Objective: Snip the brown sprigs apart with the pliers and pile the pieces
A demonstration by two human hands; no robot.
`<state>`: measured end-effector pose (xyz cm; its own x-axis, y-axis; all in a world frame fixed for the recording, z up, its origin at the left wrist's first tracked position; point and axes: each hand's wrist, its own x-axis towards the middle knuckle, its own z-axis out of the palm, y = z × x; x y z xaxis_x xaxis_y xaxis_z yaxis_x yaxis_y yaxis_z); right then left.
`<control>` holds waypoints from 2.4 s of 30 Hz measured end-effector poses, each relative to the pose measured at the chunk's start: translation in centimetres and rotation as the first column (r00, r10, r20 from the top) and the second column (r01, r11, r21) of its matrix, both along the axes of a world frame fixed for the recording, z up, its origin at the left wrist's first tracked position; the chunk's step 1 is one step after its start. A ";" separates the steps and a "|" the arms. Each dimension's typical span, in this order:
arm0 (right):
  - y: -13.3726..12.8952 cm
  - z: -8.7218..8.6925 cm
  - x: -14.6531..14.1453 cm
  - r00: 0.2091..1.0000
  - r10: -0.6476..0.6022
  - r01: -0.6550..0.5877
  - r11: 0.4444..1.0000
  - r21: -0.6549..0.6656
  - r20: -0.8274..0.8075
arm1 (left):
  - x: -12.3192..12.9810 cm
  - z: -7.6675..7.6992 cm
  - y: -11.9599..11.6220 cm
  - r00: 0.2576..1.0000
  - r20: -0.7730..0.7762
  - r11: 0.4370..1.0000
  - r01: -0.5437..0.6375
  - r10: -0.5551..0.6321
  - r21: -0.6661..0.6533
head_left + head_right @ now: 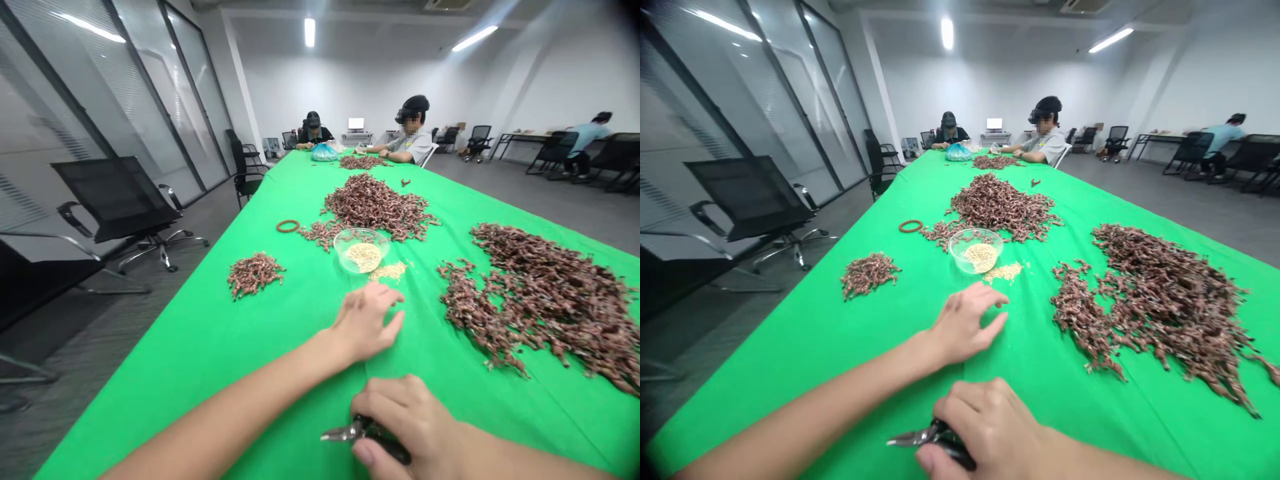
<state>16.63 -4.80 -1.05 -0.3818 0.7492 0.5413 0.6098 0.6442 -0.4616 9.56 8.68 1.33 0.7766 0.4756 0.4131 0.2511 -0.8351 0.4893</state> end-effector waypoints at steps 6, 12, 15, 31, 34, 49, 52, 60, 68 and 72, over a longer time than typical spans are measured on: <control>0.2 -0.4 0.0 0.996 0.043 -0.056 0.983 0.177 0.075 | 6.5 -1.8 -1.5 0.997 -0.023 0.994 0.069 -0.071 -0.082; 0.6 0.2 -0.1 0.990 0.116 -0.132 0.954 0.270 0.074 | 10.5 -2.5 -2.8 1.000 0.002 0.980 0.012 -0.012 -0.198; 0.7 0.1 -0.1 0.994 0.105 -0.111 0.945 0.307 0.035 | 11.4 -2.5 -3.1 0.999 0.021 0.961 -0.030 0.037 -0.274; 1.3 0.1 -0.2 0.999 0.038 -0.029 0.931 0.365 -0.017 | 6.4 0.7 0.0 0.918 0.351 0.754 0.098 0.183 -0.650; 1.2 0.1 -0.1 0.998 0.048 -0.036 0.949 0.312 -0.031 | 1.8 1.6 1.0 0.908 0.352 0.640 0.134 0.226 -0.756; 2.1 0.5 1.7 0.941 -0.269 0.220 0.947 -0.232 -0.204 | -12.5 0.2 -0.6 0.920 0.214 0.264 0.128 0.329 -0.956; 2.3 0.2 1.6 0.937 -0.303 0.241 0.921 -0.307 -0.173 | -12.8 -0.3 -0.9 0.930 0.236 0.266 0.161 0.282 -0.950; 1.9 -0.8 1.6 0.980 -0.198 0.198 0.980 -0.032 0.018 | -13.4 -1.6 -1.8 0.952 0.233 0.296 0.168 0.200 -0.940; 2.0 -1.4 1.8 0.977 -0.183 0.174 0.981 0.085 0.106 | -13.2 -1.2 -2.2 0.968 0.116 0.269 0.053 0.224 -0.962; 2.0 -1.2 2.0 0.973 -0.212 0.208 0.977 0.049 0.090 | -13.4 -1.3 -1.8 0.969 0.144 0.277 0.086 0.198 -0.957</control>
